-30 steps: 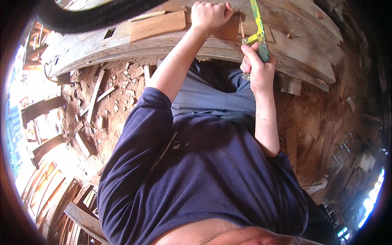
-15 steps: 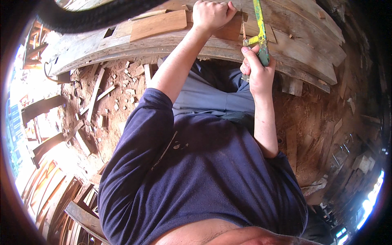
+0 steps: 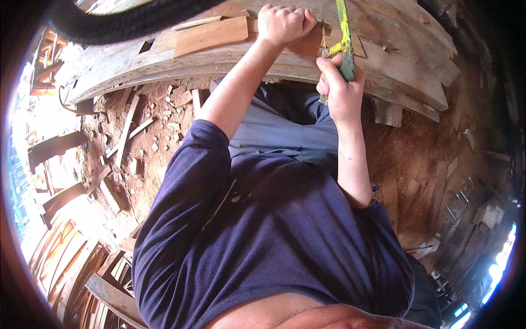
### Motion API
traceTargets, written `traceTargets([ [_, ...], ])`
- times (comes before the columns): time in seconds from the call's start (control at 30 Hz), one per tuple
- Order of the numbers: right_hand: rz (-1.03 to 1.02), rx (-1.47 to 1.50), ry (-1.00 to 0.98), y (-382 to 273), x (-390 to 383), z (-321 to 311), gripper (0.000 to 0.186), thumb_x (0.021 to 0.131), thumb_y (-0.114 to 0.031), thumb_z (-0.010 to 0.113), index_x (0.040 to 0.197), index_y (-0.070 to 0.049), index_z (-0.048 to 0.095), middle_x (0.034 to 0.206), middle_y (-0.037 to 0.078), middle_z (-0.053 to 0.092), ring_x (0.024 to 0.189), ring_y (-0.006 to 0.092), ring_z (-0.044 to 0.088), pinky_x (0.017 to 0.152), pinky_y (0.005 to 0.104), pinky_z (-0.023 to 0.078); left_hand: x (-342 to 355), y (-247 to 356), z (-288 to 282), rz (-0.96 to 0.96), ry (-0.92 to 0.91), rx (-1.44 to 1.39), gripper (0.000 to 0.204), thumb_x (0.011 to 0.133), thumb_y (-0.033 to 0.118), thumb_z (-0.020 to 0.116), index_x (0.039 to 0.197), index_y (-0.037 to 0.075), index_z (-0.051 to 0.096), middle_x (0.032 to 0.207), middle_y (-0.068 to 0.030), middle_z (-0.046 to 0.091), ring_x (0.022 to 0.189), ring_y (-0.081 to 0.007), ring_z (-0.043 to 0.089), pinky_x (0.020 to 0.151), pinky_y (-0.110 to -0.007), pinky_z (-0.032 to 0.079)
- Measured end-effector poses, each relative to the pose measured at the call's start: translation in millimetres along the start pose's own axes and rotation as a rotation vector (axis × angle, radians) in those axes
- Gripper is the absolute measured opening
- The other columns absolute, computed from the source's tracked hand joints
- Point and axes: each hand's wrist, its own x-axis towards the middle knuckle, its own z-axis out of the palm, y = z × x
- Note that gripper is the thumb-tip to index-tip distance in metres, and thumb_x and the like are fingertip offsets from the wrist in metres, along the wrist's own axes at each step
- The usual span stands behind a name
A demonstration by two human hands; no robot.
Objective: The person uses a hand saw to cut small wooden pieces on a workbench. They repeatedly position the wood, saw along marked lines, and remove cut-off pieces. The process is repeated multiple times with different small wood pieces.
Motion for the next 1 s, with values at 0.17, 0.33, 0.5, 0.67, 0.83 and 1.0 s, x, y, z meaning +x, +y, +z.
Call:
traceTargets([
  [0.17,-0.007,0.083,-0.005,-14.4,19.4,-1.6,0.020,0.096,-0.014,0.077,0.082,-0.009,0.062,0.061,-0.004,0.055,0.048,0.0048,0.048,0.045,0.0257,0.037,-1.0,1.9,-1.7,-0.035,-0.119,0.076,0.045,0.090,0.033,0.066,0.048,0.018,0.061,0.043,-0.0023,0.057,0.038,-0.0216,0.060,0.049,-0.038,0.053],
  [0.33,0.004,-0.127,0.064,-14.4,16.9,0.7,0.025,0.096,-0.019,0.077,0.077,-0.011,0.062,0.061,-0.005,0.056,0.049,0.0053,0.050,0.046,0.0271,0.037,5.7,3.0,-4.9,-0.053,-0.109,0.013,0.045,0.091,0.035,0.063,0.050,0.018,0.065,0.048,-0.0062,0.063,0.041,-0.0261,0.064,0.048,-0.042,0.053],
  [0.5,-0.048,0.002,0.030,-7.0,7.0,-5.2,0.025,0.094,-0.013,0.078,0.078,-0.008,0.059,0.062,-0.004,0.056,0.048,0.0054,0.051,0.045,0.0269,0.038,6.1,12.6,-6.8,-0.035,-0.167,-0.019,0.047,0.095,0.034,0.061,0.051,0.016,0.065,0.048,-0.0060,0.063,0.040,-0.0252,0.063,0.048,-0.042,0.053],
  [0.67,-0.058,-0.003,0.017,-7.8,36.1,-5.5,0.023,0.093,-0.012,0.077,0.080,-0.008,0.059,0.060,-0.005,0.053,0.046,0.0058,0.049,0.044,0.0265,0.037,7.9,15.7,-8.1,-0.057,-0.180,0.014,0.047,0.095,0.035,0.061,0.053,0.015,0.066,0.045,-0.0057,0.060,0.039,-0.0265,0.062,0.047,-0.042,0.055],
  [0.83,-0.076,0.054,0.009,6.7,3.7,-0.5,0.022,0.094,-0.011,0.077,0.083,-0.009,0.058,0.058,-0.004,0.054,0.047,0.0064,0.050,0.044,0.0268,0.038,4.3,3.4,-10.2,-0.261,-0.381,0.018,0.054,0.101,0.041,0.052,0.062,0.011,0.074,0.056,-0.0117,0.068,0.053,-0.0334,0.071,0.057,-0.046,0.059],
  [1.0,-0.050,-0.088,0.002,9.0,-17.5,-10.3,0.022,0.095,-0.011,0.076,0.083,-0.009,0.058,0.060,-0.004,0.055,0.047,0.0061,0.048,0.045,0.0270,0.039,-3.5,-1.0,-15.6,-0.434,-0.651,0.032,0.064,0.104,0.048,0.042,0.070,0.008,0.078,0.069,-0.0194,0.074,0.068,-0.0392,0.076,0.070,-0.050,0.061],
])
